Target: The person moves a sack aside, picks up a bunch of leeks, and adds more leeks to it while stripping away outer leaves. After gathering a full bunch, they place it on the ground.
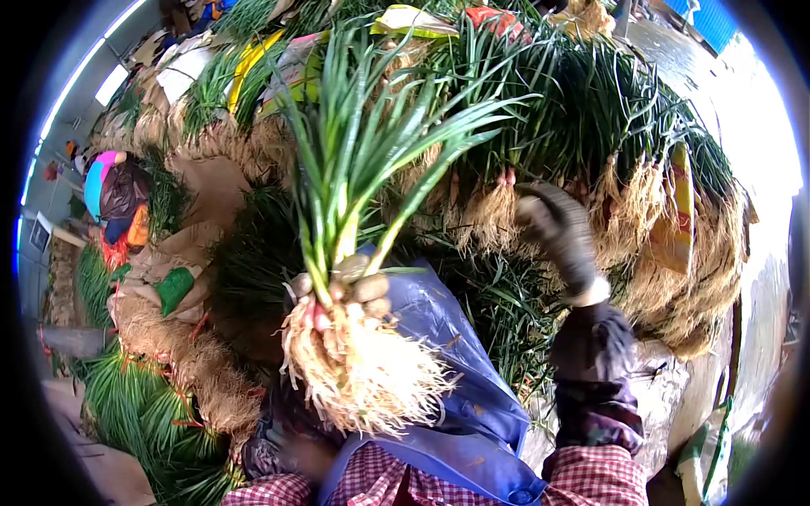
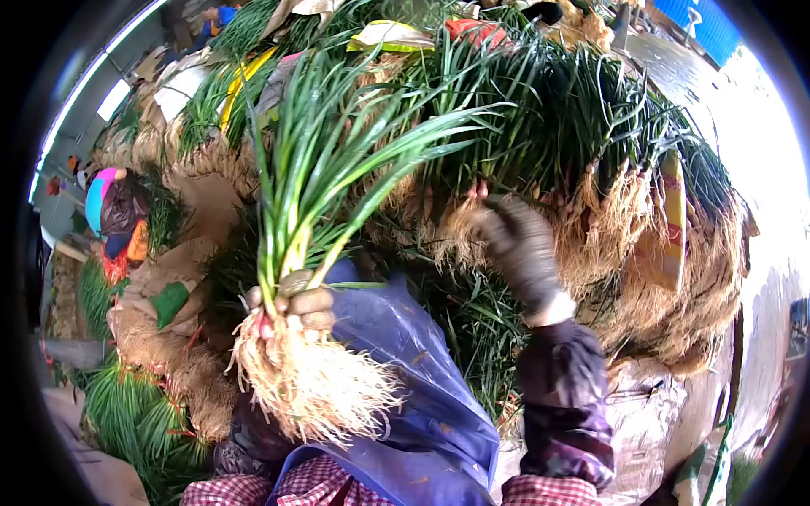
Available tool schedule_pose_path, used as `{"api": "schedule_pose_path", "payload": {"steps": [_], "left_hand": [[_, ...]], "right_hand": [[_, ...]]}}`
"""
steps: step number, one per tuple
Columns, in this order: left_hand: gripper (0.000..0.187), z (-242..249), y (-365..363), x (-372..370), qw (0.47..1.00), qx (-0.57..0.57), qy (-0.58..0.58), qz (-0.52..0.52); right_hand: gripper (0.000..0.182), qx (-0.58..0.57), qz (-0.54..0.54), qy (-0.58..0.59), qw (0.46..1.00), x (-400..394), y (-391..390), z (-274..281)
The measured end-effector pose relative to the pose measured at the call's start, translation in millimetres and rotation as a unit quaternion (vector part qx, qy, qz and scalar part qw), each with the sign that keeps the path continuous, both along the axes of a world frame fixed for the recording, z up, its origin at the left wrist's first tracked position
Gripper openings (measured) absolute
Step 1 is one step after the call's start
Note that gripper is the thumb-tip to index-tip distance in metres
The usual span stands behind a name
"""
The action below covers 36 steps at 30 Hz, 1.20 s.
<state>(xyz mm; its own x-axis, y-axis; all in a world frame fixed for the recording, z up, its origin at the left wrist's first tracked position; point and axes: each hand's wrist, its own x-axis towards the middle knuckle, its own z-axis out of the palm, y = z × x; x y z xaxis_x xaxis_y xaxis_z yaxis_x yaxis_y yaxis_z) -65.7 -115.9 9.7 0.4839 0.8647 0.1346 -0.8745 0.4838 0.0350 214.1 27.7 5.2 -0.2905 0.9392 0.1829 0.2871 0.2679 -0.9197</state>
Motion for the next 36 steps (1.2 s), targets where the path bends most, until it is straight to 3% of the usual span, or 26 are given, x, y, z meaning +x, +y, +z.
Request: {"api": "schedule_pose_path", "payload": {"steps": [1,2,3,4,5,6,8,9,11,13,14,15,16,18,19,21,23,25,31,36], "left_hand": [[0.024,-11,3,3,1.0,0.022,0.004,0.009],[0.025,-19,3,6,0.999,0.025,0.021,0.017],[0.038,-10,-1,16,0.991,0.011,0.094,0.096],[0.05,0,-4,25,0.97,-0.009,0.177,0.169],[0.059,-3,-3,23,0.959,0.005,0.23,0.164],[0.046,6,-6,19,0.948,-0.016,0.295,0.122],[0.021,-68,-9,-24,0.92,-0.036,0.351,0.171],[0.018,-64,-10,-25,0.923,-0.027,0.341,0.174],[0.014,-56,-11,-25,0.93,-0.009,0.322,0.179],[0.019,-41,-6,-14,0.906,0.018,0.367,0.211],[0.024,-27,-3,-4,0.889,0.03,0.396,0.23],[0.031,-13,-1,6,0.87,0.041,0.425,0.248],[0.031,-13,3,12,0.882,0.004,0.413,0.229],[0.03,-21,14,5,0.889,-0.04,0.428,0.16],[0.029,-24,16,-2,0.924,-0.079,0.36,0.1],[0.03,-25,28,1,0.957,-0.039,0.246,0.147],[0.031,-14,30,11,0.937,-0.105,0.258,0.213],[0.031,-25,22,7,0.926,-0.118,0.256,0.249],[0.033,-52,-14,19,0.921,-0.11,0.258,0.27],[0.034,-61,-25,32,0.925,-0.106,0.249,0.266]], "right_hand": [[0.048,-0.213,0.116,0.139,0.96,-37,-20,5],[0.053,-0.192,0.13,0.146,0.962,-61,-26,-4],[0.058,-0.172,0.147,0.153,0.962,-81,-29,-13],[0.061,-0.236,0.163,0.233,0.929,-98,-27,-9],[0.065,-0.3,0.176,0.308,0.886,-113,-23,-5],[0.065,-0.293,0.155,0.314,0.89,-120,-24,3],[0.061,-0.283,0.116,0.278,0.911,-125,-26,8],[0.06,-0.253,0.097,0.276,0.922,-129,-27,3],[0.057,-0.305,0.104,0.31,0.894,-125,-26,-4],[0.058,-0.256,0.09,0.261,0.926,-128,-27,1],[0.061,-0.234,0.096,0.231,0.939,-134,-35,14],[0.076,-0.156,0.123,0.22,0.955,-145,-32,3],[0.083,-0.06,0.098,0.081,0.99,-155,-34,-10],[0.087,-0.053,0.12,-0.003,0.991,-165,-32,-15],[0.09,-0.1,0.141,0.0,0.985,-164,-28,-13],[0.089,-0.243,0.185,0.038,0.951,-154,-28,8],[0.066,-0.316,0.184,0.232,0.901,-146,-31,-2],[0.064,-0.333,0.159,0.283,0.886,-130,-45,-13],[0.06,-0.273,0.064,0.119,0.953,-79,-69,-44],[0.057,-0.229,0.048,-0.014,0.972,-64,-64,-45]]}}
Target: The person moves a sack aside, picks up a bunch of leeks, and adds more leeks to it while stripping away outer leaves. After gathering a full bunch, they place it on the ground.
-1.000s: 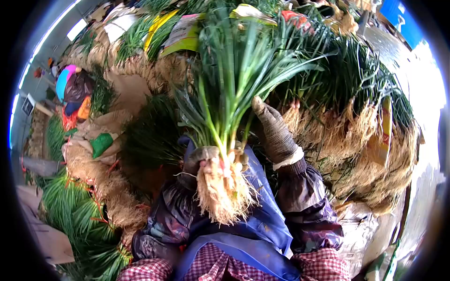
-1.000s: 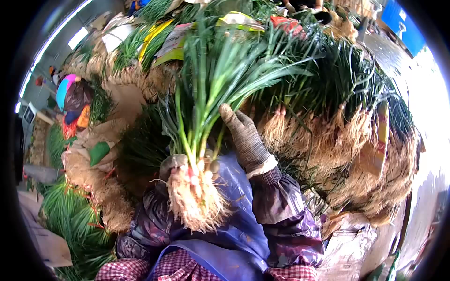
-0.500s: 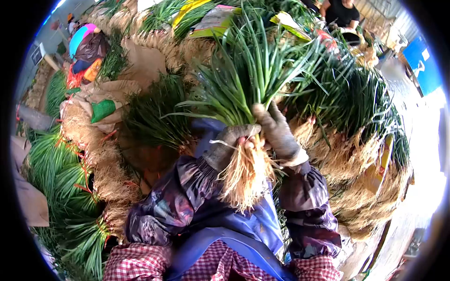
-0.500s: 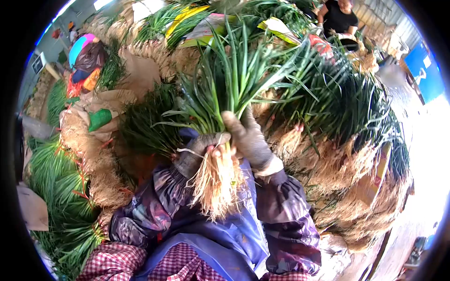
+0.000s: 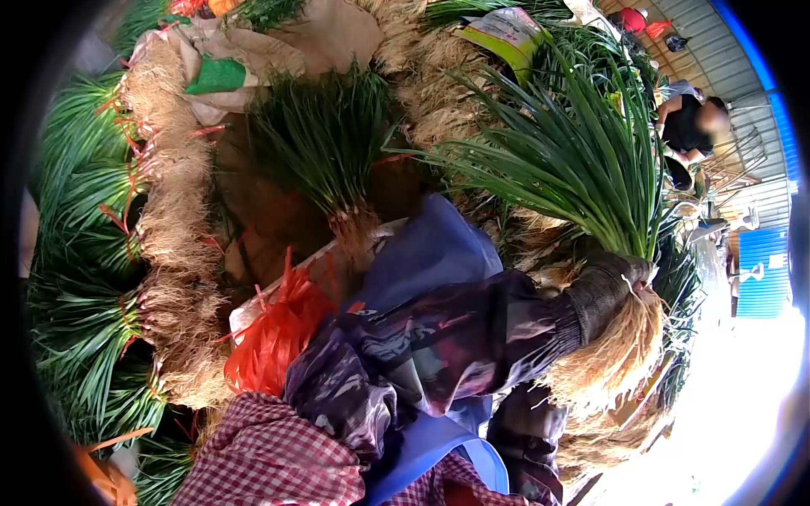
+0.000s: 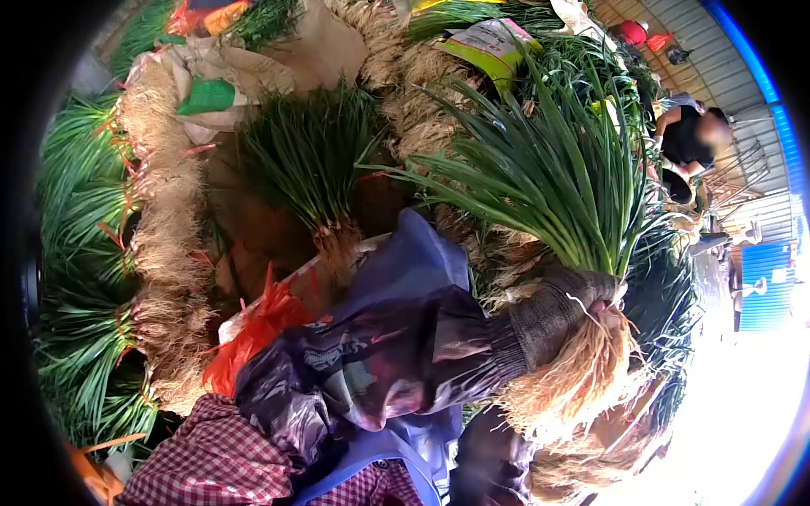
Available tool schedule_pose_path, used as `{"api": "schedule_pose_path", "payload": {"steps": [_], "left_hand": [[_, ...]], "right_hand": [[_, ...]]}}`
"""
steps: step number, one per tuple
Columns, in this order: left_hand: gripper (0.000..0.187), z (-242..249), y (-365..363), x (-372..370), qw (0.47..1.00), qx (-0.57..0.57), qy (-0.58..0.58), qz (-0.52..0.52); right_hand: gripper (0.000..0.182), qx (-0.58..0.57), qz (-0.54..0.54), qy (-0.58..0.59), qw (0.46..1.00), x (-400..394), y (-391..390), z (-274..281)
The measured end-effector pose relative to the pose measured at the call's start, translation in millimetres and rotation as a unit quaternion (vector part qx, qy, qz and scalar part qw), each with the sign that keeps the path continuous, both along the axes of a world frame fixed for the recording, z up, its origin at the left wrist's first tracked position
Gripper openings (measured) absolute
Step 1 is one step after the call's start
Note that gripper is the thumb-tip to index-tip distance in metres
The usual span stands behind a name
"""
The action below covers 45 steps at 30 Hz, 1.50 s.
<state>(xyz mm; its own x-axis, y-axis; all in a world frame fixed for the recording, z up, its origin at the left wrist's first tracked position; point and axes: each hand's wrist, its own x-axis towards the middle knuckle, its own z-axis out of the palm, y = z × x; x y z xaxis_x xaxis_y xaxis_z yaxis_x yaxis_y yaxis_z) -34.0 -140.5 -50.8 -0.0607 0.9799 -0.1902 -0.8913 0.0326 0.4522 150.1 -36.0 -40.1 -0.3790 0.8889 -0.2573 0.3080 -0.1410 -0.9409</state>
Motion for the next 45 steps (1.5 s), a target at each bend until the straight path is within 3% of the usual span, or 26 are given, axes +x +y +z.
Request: {"api": "schedule_pose_path", "payload": {"steps": [18,25,33,35,36,38,39,40,42,44,45], "left_hand": [[0.039,-3,-12,0,1.0,0.004,0.02,0.008],[0.04,2,-17,-24,0.998,0.013,0.054,0.022],[0.042,50,-61,-152,0.953,0.004,0.272,0.133],[0.043,61,-60,-196,0.93,-0.019,0.318,0.184],[0.043,66,-58,-224,0.913,-0.031,0.345,0.217],[0.044,65,-45,-278,0.878,-0.063,0.387,0.275],[0.044,57,-37,-304,0.868,-0.081,0.391,0.296],[0.044,42,-26,-327,0.86,-0.103,0.388,0.314],[0.045,-1,-1,-361,0.868,-0.149,0.338,0.33],[0.045,-70,19,-361,0.911,-0.145,0.205,0.326],[0.042,-113,26,-343,0.937,-0.097,0.075,0.328]], "right_hand": [[0.046,0.072,0.066,-0.156,0.983,12,24,-3],[0.042,0.146,0.137,-0.298,0.933,16,67,-15],[0.038,0.172,0.221,-0.384,0.88,-15,122,-39],[0.037,0.163,0.238,-0.34,0.895,-27,133,-62],[0.037,0.193,0.228,-0.225,0.927,-23,136,-80],[0.037,0.164,0.255,-0.205,0.931,-29,138,-92],[0.037,0.15,0.268,-0.195,0.931,-39,134,-89],[0.036,0.044,0.244,-0.242,0.938,-49,131,-82],[0.036,0.069,0.256,-0.237,0.935,-43,142,-106],[0.037,0.082,0.279,-0.211,0.933,-70,134,-97],[0.037,0.074,0.283,-0.224,0.93,-76,132,-96]]}}
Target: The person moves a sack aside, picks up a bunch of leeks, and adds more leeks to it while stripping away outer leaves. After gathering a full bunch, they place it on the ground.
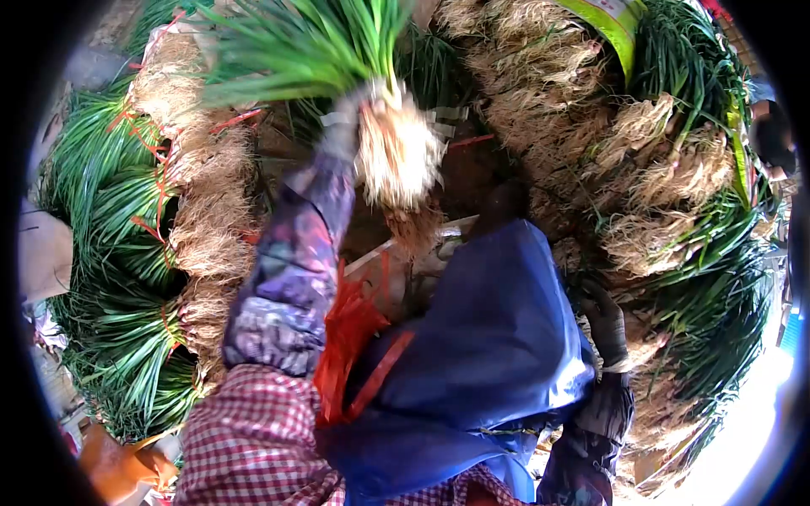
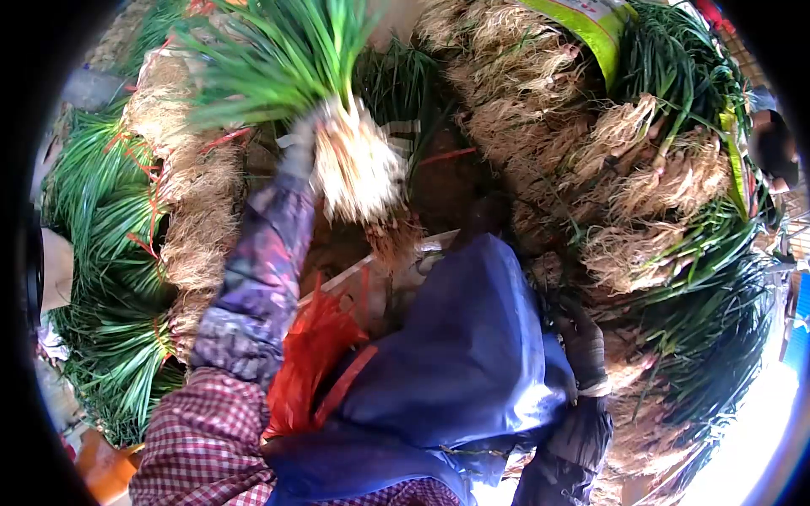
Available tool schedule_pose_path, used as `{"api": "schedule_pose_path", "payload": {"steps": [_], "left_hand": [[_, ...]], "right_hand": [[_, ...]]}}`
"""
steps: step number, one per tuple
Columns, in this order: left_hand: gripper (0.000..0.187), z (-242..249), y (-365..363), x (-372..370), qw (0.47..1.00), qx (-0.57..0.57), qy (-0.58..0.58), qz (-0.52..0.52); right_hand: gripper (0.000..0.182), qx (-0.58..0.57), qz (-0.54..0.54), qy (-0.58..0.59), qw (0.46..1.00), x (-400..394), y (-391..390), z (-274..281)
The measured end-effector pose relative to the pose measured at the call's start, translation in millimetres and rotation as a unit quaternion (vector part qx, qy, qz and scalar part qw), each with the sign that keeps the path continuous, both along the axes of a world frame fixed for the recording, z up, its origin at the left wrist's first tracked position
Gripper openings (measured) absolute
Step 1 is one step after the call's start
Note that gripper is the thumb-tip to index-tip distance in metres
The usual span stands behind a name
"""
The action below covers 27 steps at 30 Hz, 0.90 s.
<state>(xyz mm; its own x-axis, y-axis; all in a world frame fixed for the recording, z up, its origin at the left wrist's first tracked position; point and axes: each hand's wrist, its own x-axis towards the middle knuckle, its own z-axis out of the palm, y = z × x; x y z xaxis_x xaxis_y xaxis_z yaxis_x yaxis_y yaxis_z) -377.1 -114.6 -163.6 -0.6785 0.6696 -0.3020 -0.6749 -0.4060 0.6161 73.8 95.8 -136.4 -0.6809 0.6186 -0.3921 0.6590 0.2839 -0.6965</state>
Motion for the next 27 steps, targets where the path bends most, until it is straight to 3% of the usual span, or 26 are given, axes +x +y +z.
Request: {"api": "schedule_pose_path", "payload": {"steps": [2,5,7,9,12,15,18,20,22,25,26,27], "left_hand": [[0.034,-99,-10,13,0.996,-0.008,-0.068,-0.054],[0.027,-226,-28,60,0.987,-0.048,-0.146,-0.036],[0.022,-279,-34,83,0.985,-0.069,-0.155,-0.003],[0.018,-308,-38,93,0.98,-0.132,-0.145,0.041],[0.032,-328,-25,79,0.938,-0.3,-0.116,0.128],[0.047,-341,-6,77,0.86,-0.458,-0.088,0.209],[0.067,-349,-11,100,0.762,-0.584,0.109,0.258],[0.055,-277,-17,100,0.642,-0.715,0.257,0.106],[0.052,-261,-27,94,0.679,-0.67,0.285,0.09],[0.047,-266,-48,83,0.823,-0.513,0.232,0.077],[0.045,-271,-54,79,0.828,-0.509,0.227,0.054],[0.059,-280,-60,74,0.822,-0.52,0.23,0.021]], "right_hand": [[0.036,-0.002,-0.003,-0.032,0.999,-5,1,-3],[0.037,-0.077,-0.042,-0.045,0.995,-7,-3,-3],[0.037,-0.042,-0.028,-0.075,0.996,-22,-13,12],[0.037,-0.086,-0.032,-0.063,0.994,-15,-15,8],[0.035,-0.108,-0.046,-0.079,0.99,-22,-17,10],[0.035,-0.096,-0.036,-0.082,0.991,-19,-14,5],[0.034,-0.11,-0.044,-0.079,0.99,-24,-16,7],[0.035,-0.106,-0.04,-0.072,0.991,-27,-17,8],[0.035,-0.106,-0.04,-0.071,0.991,-26,-18,9],[0.035,-0.106,-0.033,-0.066,0.992,-24,-16,10],[0.035,-0.099,-0.028,-0.056,0.993,-23,-15,7],[0.035,-0.093,-0.023,-0.048,0.994,-22,-16,6]]}}
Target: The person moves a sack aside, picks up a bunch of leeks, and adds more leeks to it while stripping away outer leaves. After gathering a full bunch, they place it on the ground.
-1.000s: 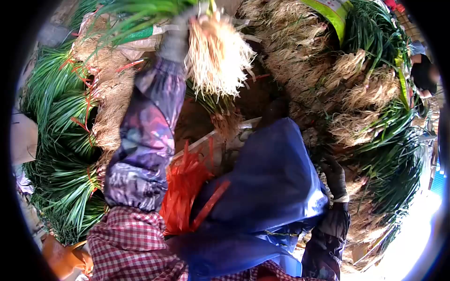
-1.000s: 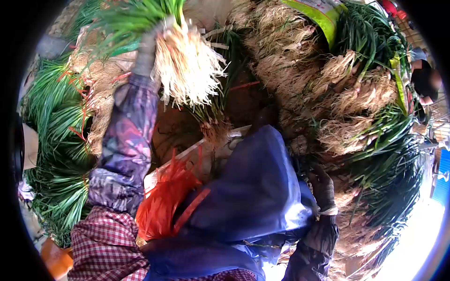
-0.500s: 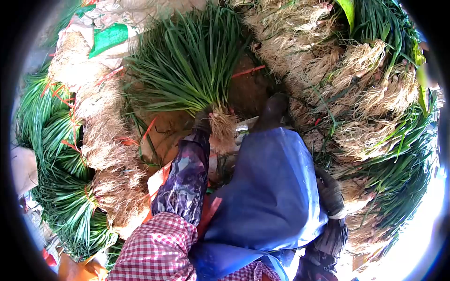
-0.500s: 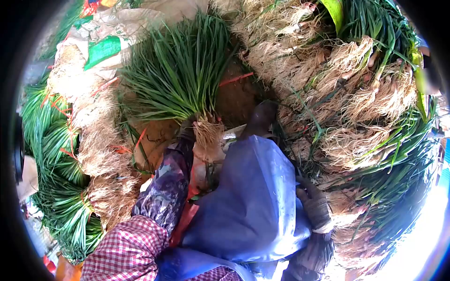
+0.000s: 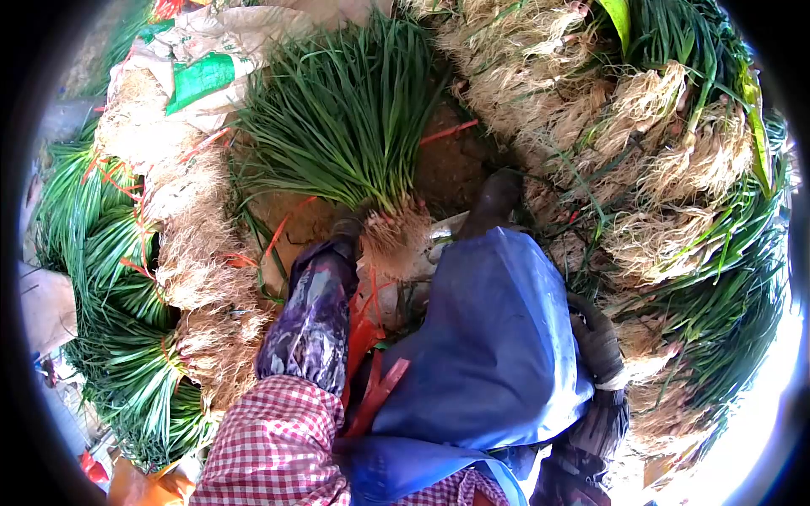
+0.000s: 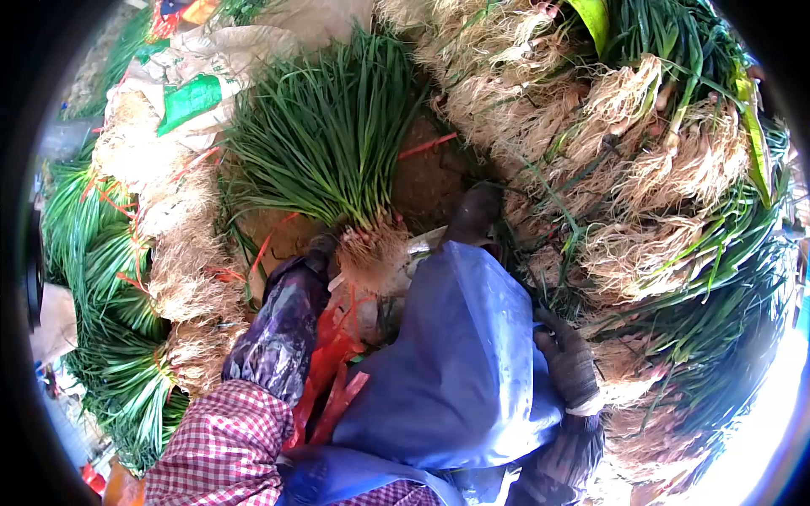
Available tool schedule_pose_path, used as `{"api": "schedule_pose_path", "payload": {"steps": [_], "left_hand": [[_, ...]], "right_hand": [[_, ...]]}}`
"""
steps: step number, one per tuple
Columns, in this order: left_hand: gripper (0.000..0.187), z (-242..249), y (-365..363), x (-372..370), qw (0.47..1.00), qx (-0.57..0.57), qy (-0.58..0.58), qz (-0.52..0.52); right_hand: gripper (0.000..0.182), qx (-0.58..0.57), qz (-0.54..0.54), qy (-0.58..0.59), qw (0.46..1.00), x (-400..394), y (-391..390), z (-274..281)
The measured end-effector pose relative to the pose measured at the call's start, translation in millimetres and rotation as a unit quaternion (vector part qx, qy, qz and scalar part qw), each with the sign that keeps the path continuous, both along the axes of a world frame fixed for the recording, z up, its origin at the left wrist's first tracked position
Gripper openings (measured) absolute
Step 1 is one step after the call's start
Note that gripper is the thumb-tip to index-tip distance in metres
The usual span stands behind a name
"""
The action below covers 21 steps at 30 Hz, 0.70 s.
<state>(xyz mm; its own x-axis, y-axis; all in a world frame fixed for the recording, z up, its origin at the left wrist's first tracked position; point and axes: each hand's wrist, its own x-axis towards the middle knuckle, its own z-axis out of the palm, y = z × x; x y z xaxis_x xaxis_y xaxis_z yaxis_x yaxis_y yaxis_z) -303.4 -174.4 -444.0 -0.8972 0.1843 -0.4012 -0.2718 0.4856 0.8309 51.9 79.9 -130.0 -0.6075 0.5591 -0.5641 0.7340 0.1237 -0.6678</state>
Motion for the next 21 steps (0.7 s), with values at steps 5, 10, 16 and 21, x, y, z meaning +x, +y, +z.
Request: {"api": "schedule_pose_path", "payload": {"steps": [5,10,16,21], "left_hand": [[0.07,-10,-12,-22,0.972,-0.209,-0.103,-0.035],[0.064,-21,-29,6,0.985,-0.17,-0.024,0.008],[0.052,-33,-38,1,0.978,-0.188,0.026,-0.085],[0.042,-31,-37,-44,0.989,-0.082,0.078,-0.095]], "right_hand": [[0.036,-0.016,-0.033,0.002,0.999,3,-3,5],[0.036,-0.003,-0.041,-0.007,0.999,13,-4,10],[0.034,0.144,-0.052,0.1,0.983,23,-26,40],[0.03,0.107,-0.17,0.213,0.956,74,-58,78]]}}
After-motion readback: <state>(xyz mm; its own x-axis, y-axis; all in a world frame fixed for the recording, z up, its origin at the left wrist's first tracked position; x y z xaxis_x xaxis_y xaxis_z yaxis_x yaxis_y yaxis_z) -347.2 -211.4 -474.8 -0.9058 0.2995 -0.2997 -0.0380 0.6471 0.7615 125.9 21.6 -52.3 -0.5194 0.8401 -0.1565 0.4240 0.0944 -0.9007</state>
